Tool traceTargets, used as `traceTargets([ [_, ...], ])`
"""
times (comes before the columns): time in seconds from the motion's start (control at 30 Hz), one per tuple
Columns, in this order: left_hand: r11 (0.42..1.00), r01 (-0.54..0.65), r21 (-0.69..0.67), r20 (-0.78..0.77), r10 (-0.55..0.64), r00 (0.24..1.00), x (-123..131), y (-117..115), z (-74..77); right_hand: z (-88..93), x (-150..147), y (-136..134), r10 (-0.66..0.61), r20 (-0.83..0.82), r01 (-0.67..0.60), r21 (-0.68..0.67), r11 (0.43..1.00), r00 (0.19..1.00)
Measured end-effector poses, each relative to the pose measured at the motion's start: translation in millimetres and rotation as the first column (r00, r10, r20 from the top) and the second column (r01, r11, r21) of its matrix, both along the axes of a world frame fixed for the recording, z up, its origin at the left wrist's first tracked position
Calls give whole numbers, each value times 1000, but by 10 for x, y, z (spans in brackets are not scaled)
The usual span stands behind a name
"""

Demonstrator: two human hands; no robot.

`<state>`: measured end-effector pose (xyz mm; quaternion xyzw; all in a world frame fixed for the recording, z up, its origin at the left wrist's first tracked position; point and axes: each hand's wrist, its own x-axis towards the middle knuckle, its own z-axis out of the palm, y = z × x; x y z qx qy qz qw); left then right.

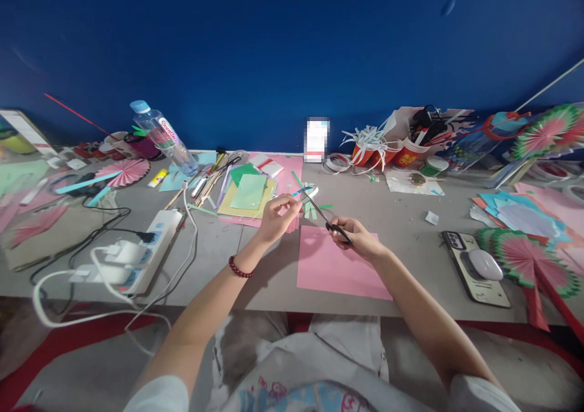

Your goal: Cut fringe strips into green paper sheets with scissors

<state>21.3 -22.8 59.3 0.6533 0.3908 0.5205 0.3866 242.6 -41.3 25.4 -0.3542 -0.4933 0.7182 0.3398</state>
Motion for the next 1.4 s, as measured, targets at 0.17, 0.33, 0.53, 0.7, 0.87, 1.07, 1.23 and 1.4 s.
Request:
traceTargets([
  [0.17,1000,8,-4,18,-8,1000,5,-2,-9,15,5,-8,64,-57,-63,21,998,996],
  [0.33,1000,8,-11,-6,-8,1000,-1,-8,-9,8,3,-22,60,-74,-58,39,998,995],
  [0.53,1000,20,-11,12,-20,1000,4,-10,4,31,4,-11,-74,-91,82,93,992,993],
  [0.7,1000,22,-19,-5,-23,1000,7,7,-30,79,98,50,-335,-44,337,179,924,941],
  [0.87,984,124,-126,39,-120,992,-8,17,-74,57,92,96,-628,107,557,366,746,771],
  [1.07,847,385,-366,139,-359,923,16,-16,-54,57,48,72,-432,74,383,348,856,899],
  [1.23,846,364,-389,183,-316,931,40,2,-105,91,54,80,-259,75,242,183,953,963],
  [1.4,916,208,-344,112,-180,977,54,38,-150,141,257,229,-549,73,501,324,803,832],
])
